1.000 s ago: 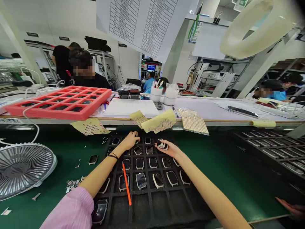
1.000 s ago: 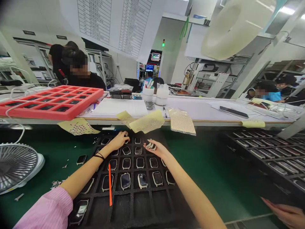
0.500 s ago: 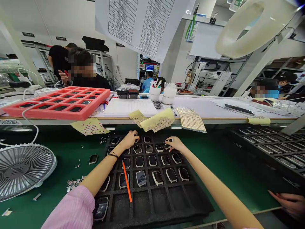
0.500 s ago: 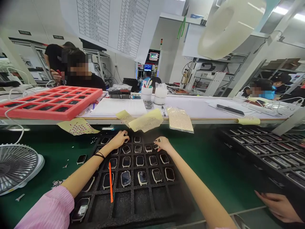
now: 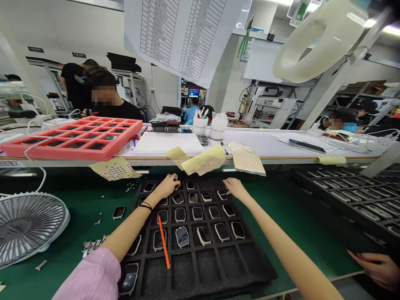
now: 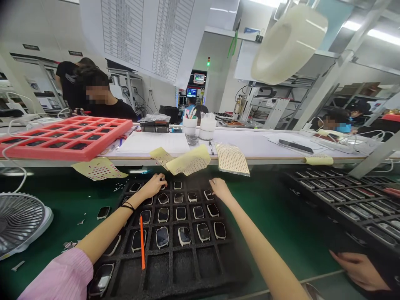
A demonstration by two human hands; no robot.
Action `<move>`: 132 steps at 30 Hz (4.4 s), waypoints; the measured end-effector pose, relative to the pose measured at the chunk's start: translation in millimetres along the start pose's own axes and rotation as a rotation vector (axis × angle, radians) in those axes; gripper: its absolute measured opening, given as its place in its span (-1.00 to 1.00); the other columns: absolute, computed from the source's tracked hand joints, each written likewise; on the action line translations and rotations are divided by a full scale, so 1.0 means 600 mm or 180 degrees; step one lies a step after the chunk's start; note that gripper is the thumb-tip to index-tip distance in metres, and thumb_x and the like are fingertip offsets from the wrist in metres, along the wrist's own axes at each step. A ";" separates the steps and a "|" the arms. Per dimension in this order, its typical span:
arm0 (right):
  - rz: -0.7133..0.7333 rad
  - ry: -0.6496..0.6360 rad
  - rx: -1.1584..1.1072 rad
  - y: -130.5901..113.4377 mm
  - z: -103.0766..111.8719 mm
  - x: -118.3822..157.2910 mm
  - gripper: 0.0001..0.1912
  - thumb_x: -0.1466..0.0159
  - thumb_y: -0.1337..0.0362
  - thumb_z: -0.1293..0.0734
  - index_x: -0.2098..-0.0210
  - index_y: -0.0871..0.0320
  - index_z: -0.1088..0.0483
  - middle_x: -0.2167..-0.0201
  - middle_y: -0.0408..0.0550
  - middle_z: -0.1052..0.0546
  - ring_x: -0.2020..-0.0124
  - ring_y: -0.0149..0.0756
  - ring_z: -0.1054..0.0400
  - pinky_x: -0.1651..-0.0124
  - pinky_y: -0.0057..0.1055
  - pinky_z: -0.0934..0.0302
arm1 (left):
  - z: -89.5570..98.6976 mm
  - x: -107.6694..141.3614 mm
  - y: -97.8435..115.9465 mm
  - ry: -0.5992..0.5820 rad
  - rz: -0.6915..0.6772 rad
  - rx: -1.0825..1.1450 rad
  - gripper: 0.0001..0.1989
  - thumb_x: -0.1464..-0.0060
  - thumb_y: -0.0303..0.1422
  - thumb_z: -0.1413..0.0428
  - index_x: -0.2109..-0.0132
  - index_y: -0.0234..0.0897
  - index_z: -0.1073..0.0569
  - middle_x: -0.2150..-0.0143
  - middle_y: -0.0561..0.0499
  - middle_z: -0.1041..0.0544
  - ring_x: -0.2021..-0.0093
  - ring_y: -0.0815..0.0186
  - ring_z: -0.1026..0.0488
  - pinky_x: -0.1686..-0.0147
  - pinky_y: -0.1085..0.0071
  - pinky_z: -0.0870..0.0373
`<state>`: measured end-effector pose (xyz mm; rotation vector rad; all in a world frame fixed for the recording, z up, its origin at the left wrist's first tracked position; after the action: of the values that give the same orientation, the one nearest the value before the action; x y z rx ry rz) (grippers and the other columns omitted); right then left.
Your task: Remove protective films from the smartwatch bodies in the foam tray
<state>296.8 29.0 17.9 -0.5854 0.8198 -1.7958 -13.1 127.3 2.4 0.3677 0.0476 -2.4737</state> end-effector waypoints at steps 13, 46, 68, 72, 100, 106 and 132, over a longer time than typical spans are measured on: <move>0.0960 0.0233 0.0435 -0.007 -0.061 -0.064 -0.76 -0.25 0.28 -0.24 0.18 0.30 -0.43 0.14 0.15 -0.44 0.00 -0.13 -0.30 -0.12 -0.11 -0.13 | 0.017 0.003 0.005 0.0184 0.0143 0.0477 -0.68 -0.13 -0.55 0.14 0.21 -0.27 -0.50 0.03 -0.13 -0.31 0.10 0.20 -0.25 -0.07 0.15 -0.27; 0.2152 -0.1003 0.1750 -0.023 -0.100 0.133 -0.30 -0.35 -0.07 0.11 -0.29 0.25 -0.03 -0.32 -0.05 -0.02 -0.36 -0.22 0.20 -0.38 -0.08 0.27 | 0.056 -0.044 0.140 -0.1296 -0.0174 0.0696 -0.60 0.10 -0.45 -0.20 0.04 -0.25 -0.42 0.12 -0.11 -0.44 0.09 0.14 -0.39 0.11 0.34 -0.35; 0.1913 -0.0773 0.1331 -0.003 -0.108 0.137 -0.43 -0.35 -0.05 0.03 -0.21 0.06 -0.19 -0.32 -0.05 -0.05 -0.34 -0.02 0.14 -0.33 0.10 0.15 | 0.067 0.013 0.103 -0.1192 0.0604 0.0515 -0.74 0.14 -0.46 -0.25 0.21 -0.37 -0.51 0.28 -0.12 -0.54 0.26 0.18 -0.47 0.32 0.47 -0.30; 0.2005 -0.0745 0.1365 -0.002 -0.108 0.138 -0.44 -0.35 -0.04 0.02 -0.20 0.09 -0.20 -0.31 -0.02 -0.07 -0.33 -0.08 0.08 -0.35 0.05 0.17 | 0.102 0.017 0.087 -0.1082 0.0603 0.0681 -0.73 0.12 -0.37 -0.26 0.19 -0.27 -0.53 0.24 -0.01 -0.56 0.27 0.29 -0.48 0.31 0.53 -0.30; 0.2137 -0.0670 0.1266 0.008 -0.114 0.136 -0.45 -0.33 -0.05 -0.01 -0.16 0.07 -0.24 -0.25 0.03 -0.19 -0.30 -0.05 0.00 -0.30 0.10 0.09 | 0.171 0.144 -0.030 -0.1373 0.0757 0.0230 -0.63 0.15 -0.41 -0.25 0.09 -0.26 -0.54 0.25 -0.03 -0.57 0.26 0.24 -0.48 0.29 0.52 -0.31; 0.2231 -0.0658 0.1341 -0.001 -0.113 0.136 -0.46 -0.33 -0.05 -0.02 -0.16 0.08 -0.25 -0.23 0.06 -0.21 -0.26 -0.06 -0.08 -0.29 0.10 0.06 | 0.145 0.158 -0.053 -0.1757 0.0549 0.0533 -0.60 0.15 -0.49 -0.20 0.09 -0.13 -0.52 0.13 0.07 -0.54 0.15 0.34 -0.45 0.24 0.61 -0.30; 0.0931 -0.2466 -0.1987 -0.298 -0.293 0.249 -0.33 -0.07 -0.07 -0.33 -0.07 0.09 -0.13 0.00 0.00 -0.37 -0.05 -0.14 -0.28 -0.16 -0.10 -0.17 | 0.226 0.244 0.124 -0.0227 0.1010 0.0616 -0.45 0.02 -0.53 -0.13 -0.13 -0.26 -0.17 0.08 -0.10 -0.46 0.06 0.15 -0.43 0.14 0.37 -0.40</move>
<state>10.7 -22.9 41.5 -1.3748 0.8388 -0.8909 -114.4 -34.6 96.5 0.3393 -0.2623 -2.1788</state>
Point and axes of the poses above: each hand's wrist, its own x-axis away from the middle knuckle, its own z-axis out of the back of the hand, y = z × x, the point moved 2 cm from there along -x, towards the middle knuckle
